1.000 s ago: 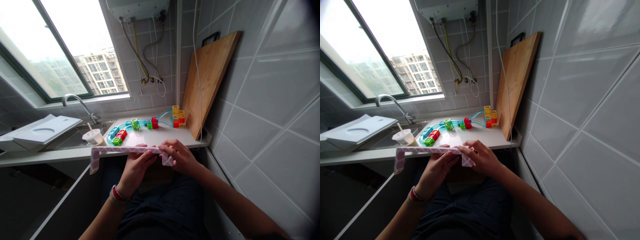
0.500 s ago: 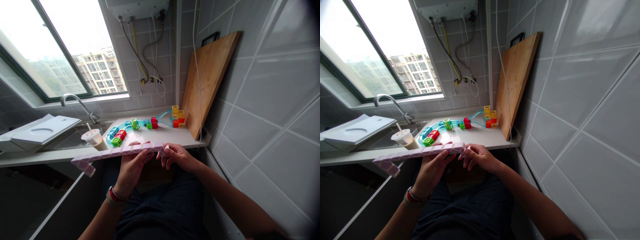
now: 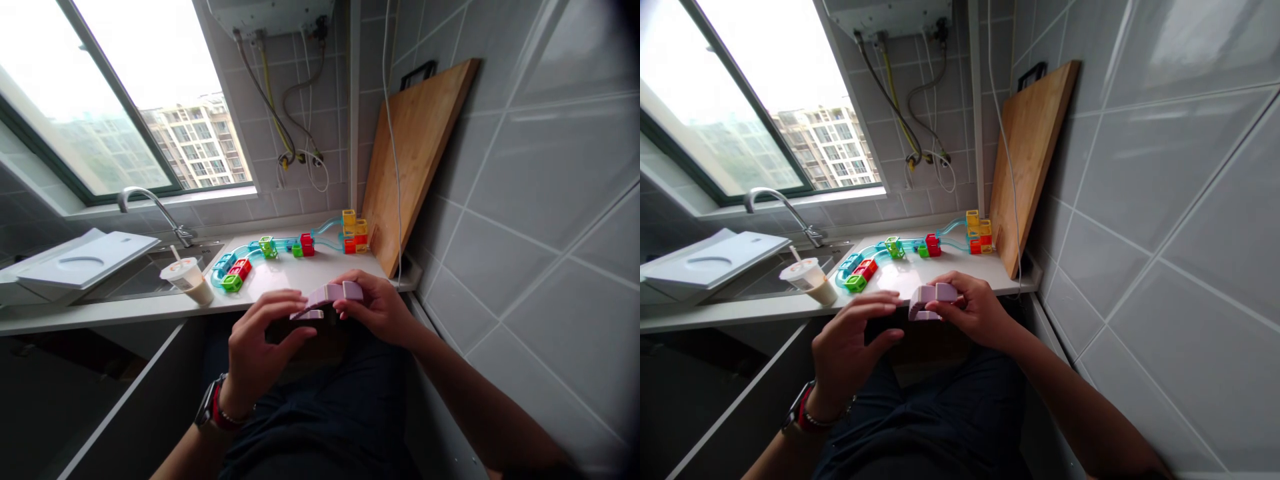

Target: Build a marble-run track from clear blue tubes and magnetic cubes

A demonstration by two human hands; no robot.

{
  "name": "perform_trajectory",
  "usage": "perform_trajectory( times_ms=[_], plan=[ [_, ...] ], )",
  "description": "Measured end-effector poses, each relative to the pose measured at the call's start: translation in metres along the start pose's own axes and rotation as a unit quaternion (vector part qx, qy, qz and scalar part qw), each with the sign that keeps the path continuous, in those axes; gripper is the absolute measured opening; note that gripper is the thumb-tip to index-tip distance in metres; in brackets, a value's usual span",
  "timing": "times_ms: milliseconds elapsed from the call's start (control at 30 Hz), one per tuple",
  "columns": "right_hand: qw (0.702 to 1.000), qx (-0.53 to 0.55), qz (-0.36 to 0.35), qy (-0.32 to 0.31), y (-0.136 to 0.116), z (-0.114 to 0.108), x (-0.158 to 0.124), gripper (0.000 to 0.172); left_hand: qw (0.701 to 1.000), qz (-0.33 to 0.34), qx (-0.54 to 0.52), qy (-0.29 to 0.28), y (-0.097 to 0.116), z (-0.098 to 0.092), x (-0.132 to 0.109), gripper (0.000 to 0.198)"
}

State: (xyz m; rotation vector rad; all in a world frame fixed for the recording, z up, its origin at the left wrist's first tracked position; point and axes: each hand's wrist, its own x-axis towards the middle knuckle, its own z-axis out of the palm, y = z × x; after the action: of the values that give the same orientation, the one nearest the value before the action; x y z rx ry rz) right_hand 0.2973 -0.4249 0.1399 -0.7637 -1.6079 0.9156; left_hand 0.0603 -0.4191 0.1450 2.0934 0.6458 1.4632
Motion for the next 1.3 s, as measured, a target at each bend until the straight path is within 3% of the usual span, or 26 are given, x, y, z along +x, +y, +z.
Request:
perform_trajectory(
  times_ms=[67,133,200,367,500,600,700,867,933,1100,1200,1300],
  plan=[
    [1.000,0.002,-0.008,-0.003,-0.002,0.000,0.000,0.032,0.998,-0.064,-0.023,-0.006,-0.006,0.005,0.004,0.045],
    [1.000,0.012,-0.006,-0.014,0.000,0.000,0.000,0.031,0.986,-0.132,-0.080,-0.055,-0.014,0.014,0.007,0.035],
    [0.999,0.011,-0.001,-0.030,0.004,-0.001,0.000,0.030,0.976,-0.167,-0.122,-0.070,-0.022,0.024,0.006,0.026],
    [0.995,-0.077,-0.054,-0.025,0.007,-0.005,0.004,0.029,0.988,-0.143,-0.058,-0.023,-0.022,0.046,0.002,0.028],
    [0.980,-0.155,-0.122,-0.036,0.000,-0.011,0.005,0.022,0.979,-0.180,-0.085,-0.042,-0.016,0.053,0.002,0.040],
    [0.966,-0.196,-0.153,-0.069,-0.003,-0.019,0.004,0.022,0.969,-0.206,-0.108,-0.085,-0.012,0.050,0.009,0.044],
    [0.943,-0.261,-0.177,-0.109,-0.007,-0.027,0.001,0.028,0.968,-0.195,-0.051,-0.152,-0.012,0.040,0.022,0.045],
    [0.892,-0.389,-0.179,-0.144,-0.011,-0.027,-0.001,0.035,0.923,-0.198,0.050,-0.326,-0.016,0.019,0.048,0.053],
    [0.900,-0.378,-0.172,-0.130,-0.006,-0.023,0.001,0.038,0.916,-0.188,0.070,-0.347,-0.017,0.014,0.054,0.052],
    [0.946,-0.302,-0.117,-0.004,0.007,-0.021,0.006,0.054,0.943,-0.129,0.113,-0.285,-0.018,0.012,0.054,0.035],
    [0.959,-0.263,-0.098,-0.033,0.004,-0.023,0.006,0.062,0.949,-0.099,0.145,-0.261,-0.022,0.015,0.047,0.029],
    [0.964,-0.240,-0.093,-0.064,-0.002,-0.021,0.005,0.047,0.943,-0.081,0.177,-0.268,-0.026,0.017,0.041,0.029]
  ],
)
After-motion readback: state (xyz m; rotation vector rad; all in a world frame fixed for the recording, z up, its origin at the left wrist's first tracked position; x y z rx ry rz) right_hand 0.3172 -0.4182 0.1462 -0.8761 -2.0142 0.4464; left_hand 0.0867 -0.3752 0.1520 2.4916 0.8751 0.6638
